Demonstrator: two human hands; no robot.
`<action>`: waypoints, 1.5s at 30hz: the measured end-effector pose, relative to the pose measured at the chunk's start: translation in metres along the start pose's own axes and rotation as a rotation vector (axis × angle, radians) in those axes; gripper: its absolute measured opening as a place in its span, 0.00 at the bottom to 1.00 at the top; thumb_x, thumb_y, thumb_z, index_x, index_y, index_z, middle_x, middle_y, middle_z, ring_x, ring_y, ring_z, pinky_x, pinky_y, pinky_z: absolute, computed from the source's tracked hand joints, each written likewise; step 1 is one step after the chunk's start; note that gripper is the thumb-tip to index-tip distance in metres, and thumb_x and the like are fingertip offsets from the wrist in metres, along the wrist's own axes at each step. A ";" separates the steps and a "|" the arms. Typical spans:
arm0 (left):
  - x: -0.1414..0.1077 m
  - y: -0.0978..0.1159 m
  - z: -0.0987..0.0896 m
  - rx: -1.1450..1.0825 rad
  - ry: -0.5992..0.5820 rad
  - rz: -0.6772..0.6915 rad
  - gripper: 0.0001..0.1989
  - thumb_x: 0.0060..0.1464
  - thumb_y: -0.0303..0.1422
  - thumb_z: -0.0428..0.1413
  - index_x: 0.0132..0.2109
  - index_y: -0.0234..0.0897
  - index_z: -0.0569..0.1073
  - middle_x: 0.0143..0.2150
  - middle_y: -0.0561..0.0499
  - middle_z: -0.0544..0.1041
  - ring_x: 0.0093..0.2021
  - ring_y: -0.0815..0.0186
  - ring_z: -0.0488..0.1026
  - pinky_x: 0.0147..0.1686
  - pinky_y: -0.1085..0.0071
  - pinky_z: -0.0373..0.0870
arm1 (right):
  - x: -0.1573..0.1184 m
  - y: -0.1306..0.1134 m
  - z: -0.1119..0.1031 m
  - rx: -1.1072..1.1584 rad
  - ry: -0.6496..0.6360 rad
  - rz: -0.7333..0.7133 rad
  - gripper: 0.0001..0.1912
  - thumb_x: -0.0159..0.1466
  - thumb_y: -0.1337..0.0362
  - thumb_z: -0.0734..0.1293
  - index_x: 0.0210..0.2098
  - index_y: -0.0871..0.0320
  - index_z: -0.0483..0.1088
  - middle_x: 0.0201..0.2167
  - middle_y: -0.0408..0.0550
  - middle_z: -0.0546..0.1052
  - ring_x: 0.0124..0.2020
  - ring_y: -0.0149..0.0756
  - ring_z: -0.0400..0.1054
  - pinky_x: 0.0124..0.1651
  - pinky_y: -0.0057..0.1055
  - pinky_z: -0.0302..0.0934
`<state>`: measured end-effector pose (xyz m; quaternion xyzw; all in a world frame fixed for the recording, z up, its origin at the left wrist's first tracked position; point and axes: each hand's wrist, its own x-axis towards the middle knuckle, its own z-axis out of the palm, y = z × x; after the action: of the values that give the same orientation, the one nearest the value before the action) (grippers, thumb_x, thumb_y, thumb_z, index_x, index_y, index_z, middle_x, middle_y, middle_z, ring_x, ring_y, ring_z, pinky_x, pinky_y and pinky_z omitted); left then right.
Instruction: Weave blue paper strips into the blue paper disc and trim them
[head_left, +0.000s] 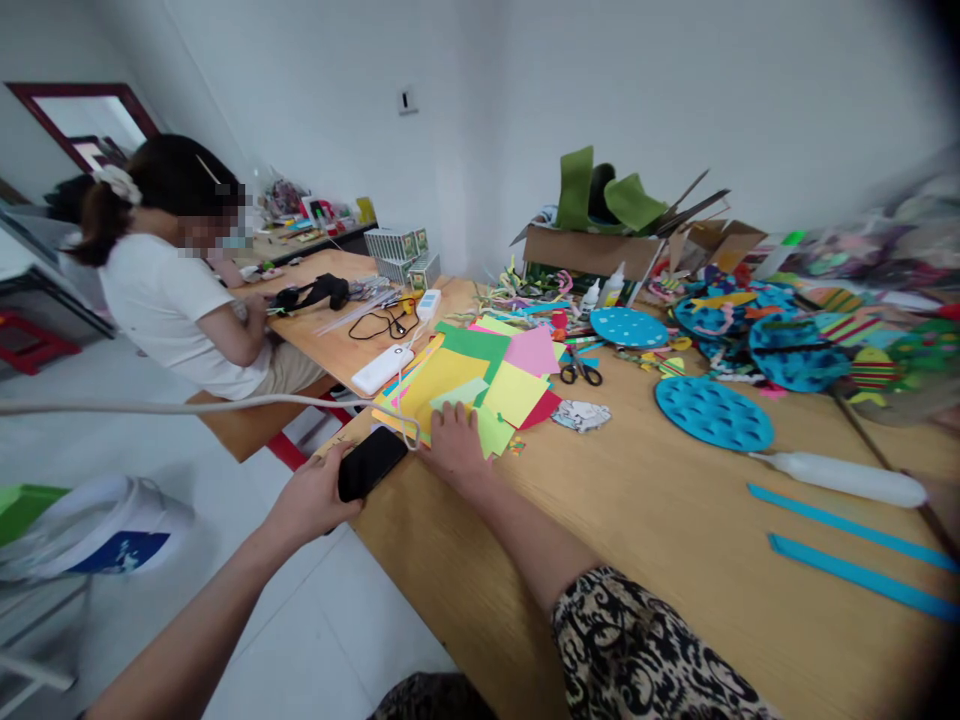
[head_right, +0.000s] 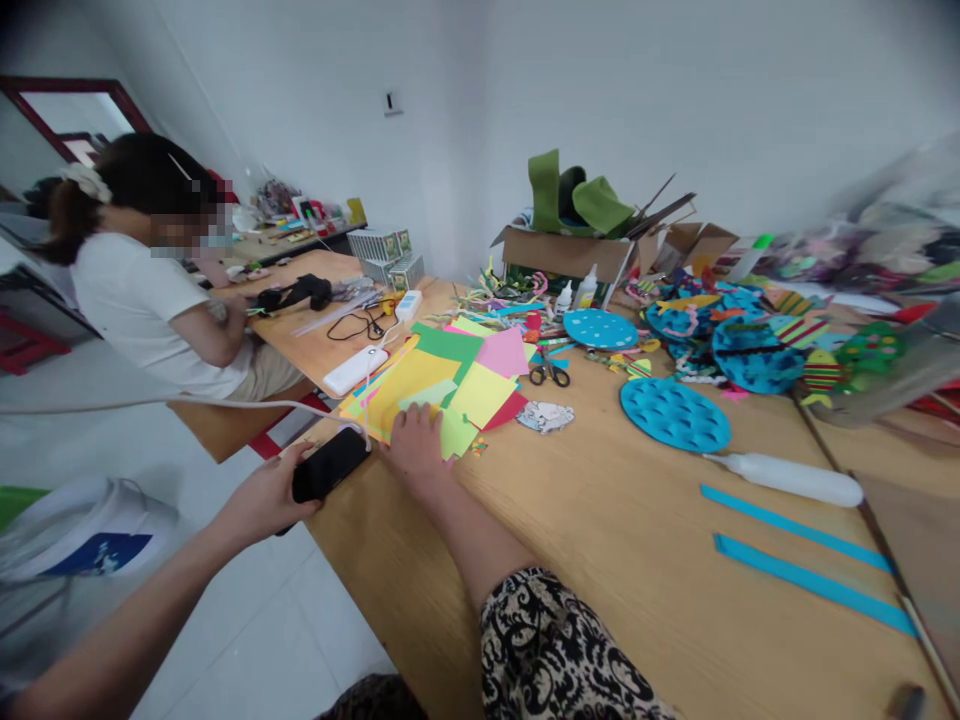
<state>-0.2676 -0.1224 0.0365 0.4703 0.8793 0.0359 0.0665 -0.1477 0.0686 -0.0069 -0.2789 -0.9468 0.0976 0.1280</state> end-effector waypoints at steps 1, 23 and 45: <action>0.001 0.001 0.000 -0.001 0.003 0.005 0.37 0.42 0.38 0.56 0.60 0.34 0.56 0.50 0.40 0.74 0.50 0.52 0.72 0.47 0.62 0.68 | 0.000 0.000 0.000 -0.002 -0.002 -0.006 0.28 0.63 0.50 0.61 0.53 0.66 0.66 0.58 0.67 0.64 0.59 0.59 0.53 0.58 0.56 0.46; 0.000 -0.001 0.001 0.037 0.030 -0.062 0.40 0.44 0.41 0.56 0.62 0.31 0.55 0.50 0.39 0.75 0.50 0.51 0.72 0.45 0.62 0.67 | -0.002 0.000 0.002 0.076 -0.043 -0.007 0.28 0.65 0.54 0.59 0.56 0.68 0.65 0.63 0.67 0.59 0.65 0.57 0.46 0.62 0.59 0.40; 0.007 -0.004 0.003 0.024 0.090 -0.122 0.41 0.45 0.44 0.55 0.64 0.35 0.52 0.48 0.42 0.75 0.48 0.51 0.73 0.43 0.62 0.68 | -0.099 0.053 -0.059 0.106 -0.040 -0.033 0.20 0.63 0.59 0.64 0.52 0.60 0.70 0.59 0.57 0.66 0.64 0.52 0.50 0.64 0.47 0.46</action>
<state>-0.2741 -0.1182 0.0326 0.4145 0.9087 0.0425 0.0234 -0.0236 0.0639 0.0166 -0.2542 -0.9471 0.1511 0.1249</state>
